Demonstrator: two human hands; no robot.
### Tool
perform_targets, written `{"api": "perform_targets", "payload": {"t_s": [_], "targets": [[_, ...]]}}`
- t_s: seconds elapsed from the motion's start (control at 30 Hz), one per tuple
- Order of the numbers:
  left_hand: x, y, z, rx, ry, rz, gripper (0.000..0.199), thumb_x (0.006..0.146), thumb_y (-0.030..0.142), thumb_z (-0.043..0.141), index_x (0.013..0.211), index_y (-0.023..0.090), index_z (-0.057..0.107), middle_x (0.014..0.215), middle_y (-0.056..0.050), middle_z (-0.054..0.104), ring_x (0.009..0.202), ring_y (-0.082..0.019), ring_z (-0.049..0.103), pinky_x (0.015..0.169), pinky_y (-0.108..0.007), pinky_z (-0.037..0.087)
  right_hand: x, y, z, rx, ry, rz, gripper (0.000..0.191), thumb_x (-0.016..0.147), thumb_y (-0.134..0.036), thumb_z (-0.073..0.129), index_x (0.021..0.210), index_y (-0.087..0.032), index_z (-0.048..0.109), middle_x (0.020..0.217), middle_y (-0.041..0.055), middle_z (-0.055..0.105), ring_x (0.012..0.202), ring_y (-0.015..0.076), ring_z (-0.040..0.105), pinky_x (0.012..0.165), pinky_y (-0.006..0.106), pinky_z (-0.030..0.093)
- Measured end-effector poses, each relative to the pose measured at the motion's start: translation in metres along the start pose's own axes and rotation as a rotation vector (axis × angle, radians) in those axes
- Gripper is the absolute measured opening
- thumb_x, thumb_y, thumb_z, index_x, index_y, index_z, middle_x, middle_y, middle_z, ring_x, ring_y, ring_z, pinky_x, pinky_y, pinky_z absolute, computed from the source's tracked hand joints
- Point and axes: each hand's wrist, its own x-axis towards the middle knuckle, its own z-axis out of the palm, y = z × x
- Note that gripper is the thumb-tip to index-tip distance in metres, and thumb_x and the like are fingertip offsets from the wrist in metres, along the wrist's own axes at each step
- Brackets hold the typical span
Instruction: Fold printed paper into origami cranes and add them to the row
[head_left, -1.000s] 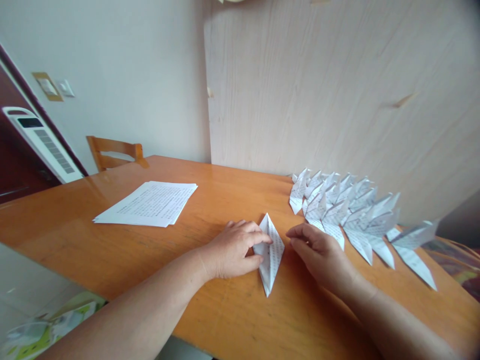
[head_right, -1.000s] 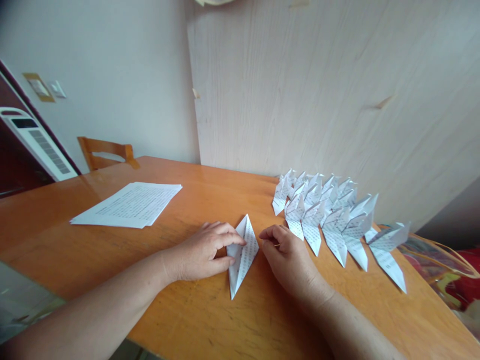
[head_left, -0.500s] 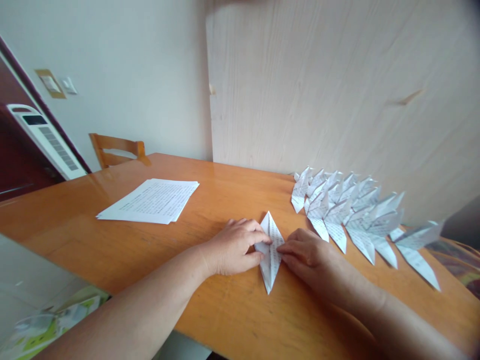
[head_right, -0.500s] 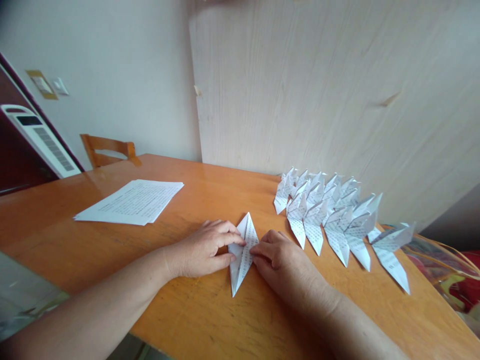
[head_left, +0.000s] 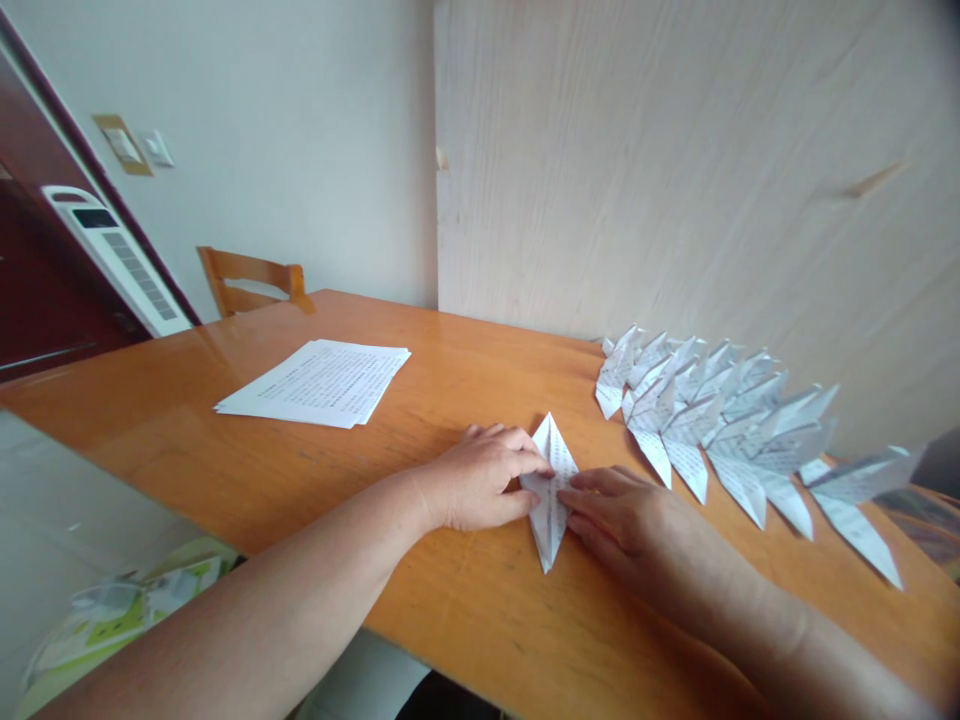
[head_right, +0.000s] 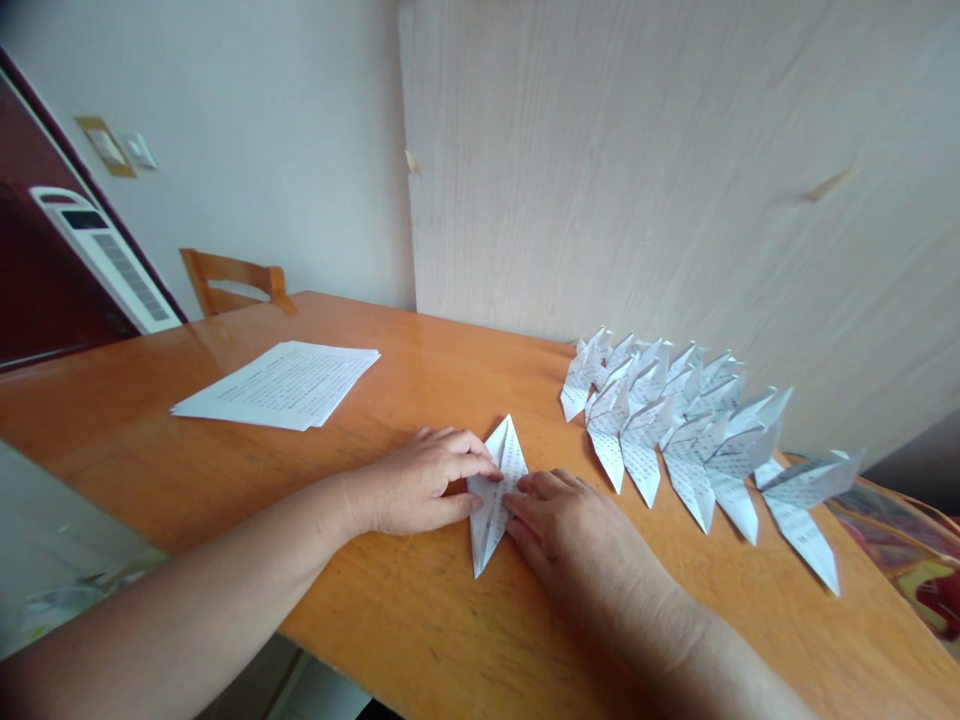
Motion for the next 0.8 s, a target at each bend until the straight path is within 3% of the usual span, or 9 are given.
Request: {"api": "perform_targets", "payload": {"t_s": [0.5,0.8], "targets": [[0.0007,0.0005,-0.0007,0.017,-0.022,-0.007,0.036,0.089,0.036,0.062,0.124,0.031,0.065,0.121,-0.004,0.061,0.114,-0.027,0.054,0.099,-0.042,0.039,-0.0022,-0.0019,0.0039,-0.032,-0.050,0.027,0.023,0.099,-0.023,0.049,0.102,-0.022,0.072,0.113,0.0098,0.070,0.096,0.0228,0.067,0.089,0.040,0.056],[0.0056,-0.0032,-0.0007,-0.045,-0.010,-0.064,0.038,0.095,0.018,0.044,0.128,0.028,0.060,0.127,-0.003,0.063,0.120,-0.023,0.055,0.102,-0.039,0.041,-0.0025,-0.0031,0.0019,-0.029,-0.061,0.042,0.019,0.096,-0.022,0.053,0.103,-0.023,0.070,0.113,0.0086,0.070,0.100,0.0237,0.066,0.089,0.041,0.056]]}}
